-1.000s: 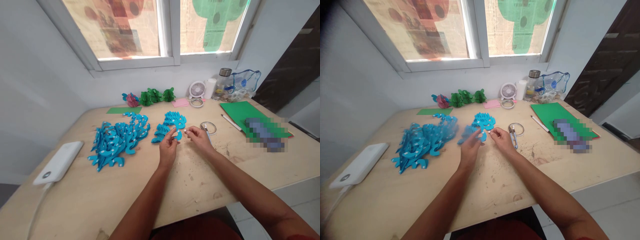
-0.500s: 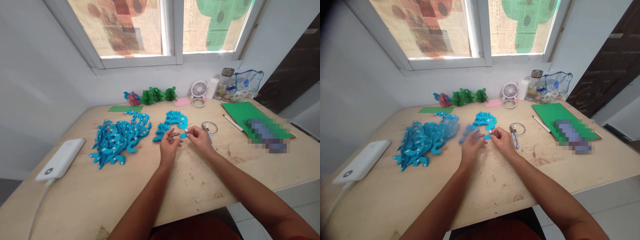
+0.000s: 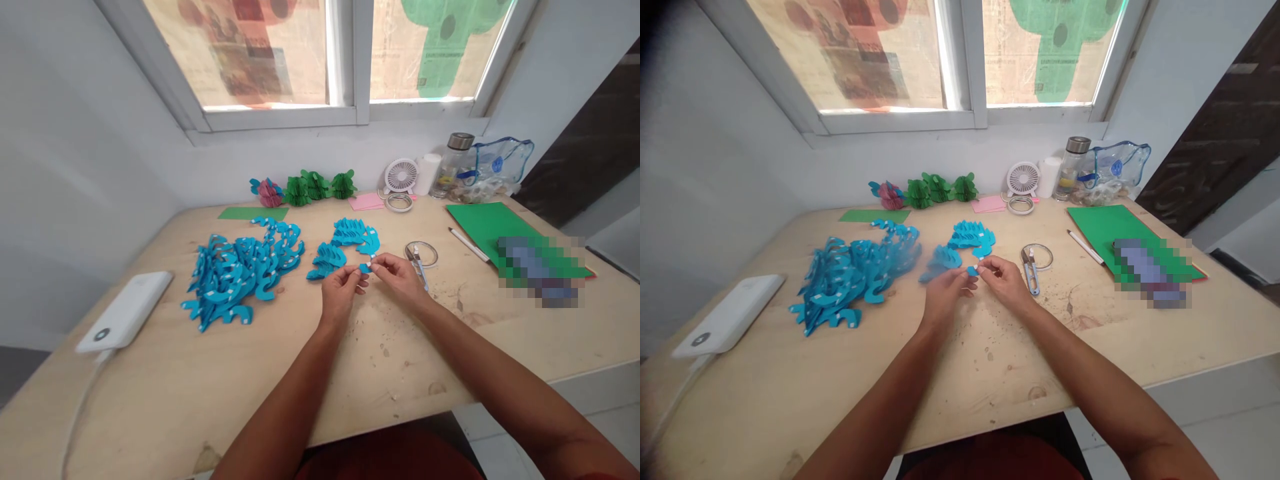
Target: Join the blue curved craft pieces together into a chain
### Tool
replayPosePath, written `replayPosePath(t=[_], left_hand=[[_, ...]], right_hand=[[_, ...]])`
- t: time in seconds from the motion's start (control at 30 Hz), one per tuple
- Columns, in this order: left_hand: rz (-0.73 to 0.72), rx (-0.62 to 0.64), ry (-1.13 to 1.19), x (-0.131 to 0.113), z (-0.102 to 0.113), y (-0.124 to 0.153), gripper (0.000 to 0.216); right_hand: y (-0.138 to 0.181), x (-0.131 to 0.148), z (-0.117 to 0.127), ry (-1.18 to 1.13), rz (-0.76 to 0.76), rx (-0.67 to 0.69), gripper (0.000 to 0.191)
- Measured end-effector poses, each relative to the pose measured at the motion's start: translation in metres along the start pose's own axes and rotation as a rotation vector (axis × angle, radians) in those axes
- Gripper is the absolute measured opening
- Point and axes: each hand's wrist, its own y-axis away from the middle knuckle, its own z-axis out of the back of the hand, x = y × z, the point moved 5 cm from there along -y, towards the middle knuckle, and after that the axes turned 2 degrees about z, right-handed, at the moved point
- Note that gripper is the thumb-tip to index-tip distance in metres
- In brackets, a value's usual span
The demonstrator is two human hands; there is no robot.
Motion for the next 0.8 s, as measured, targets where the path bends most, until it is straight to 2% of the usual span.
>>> replayPosePath(t=[0.33, 0.8], left_hand=[[-0.192, 0.106, -0.285, -0.0079, -0.0035, 0.0025, 0.017], [-0.265, 0.120, -0.399, -0.0083, -0.0051, 0.0043, 0.019]], right_hand=[[0.0008, 0.0004, 0.0000, 0.302, 0.126, 0.067, 0.014], [0.0021, -0.0026, -0.0017, 0.418, 0.070, 0.060, 0.013]])
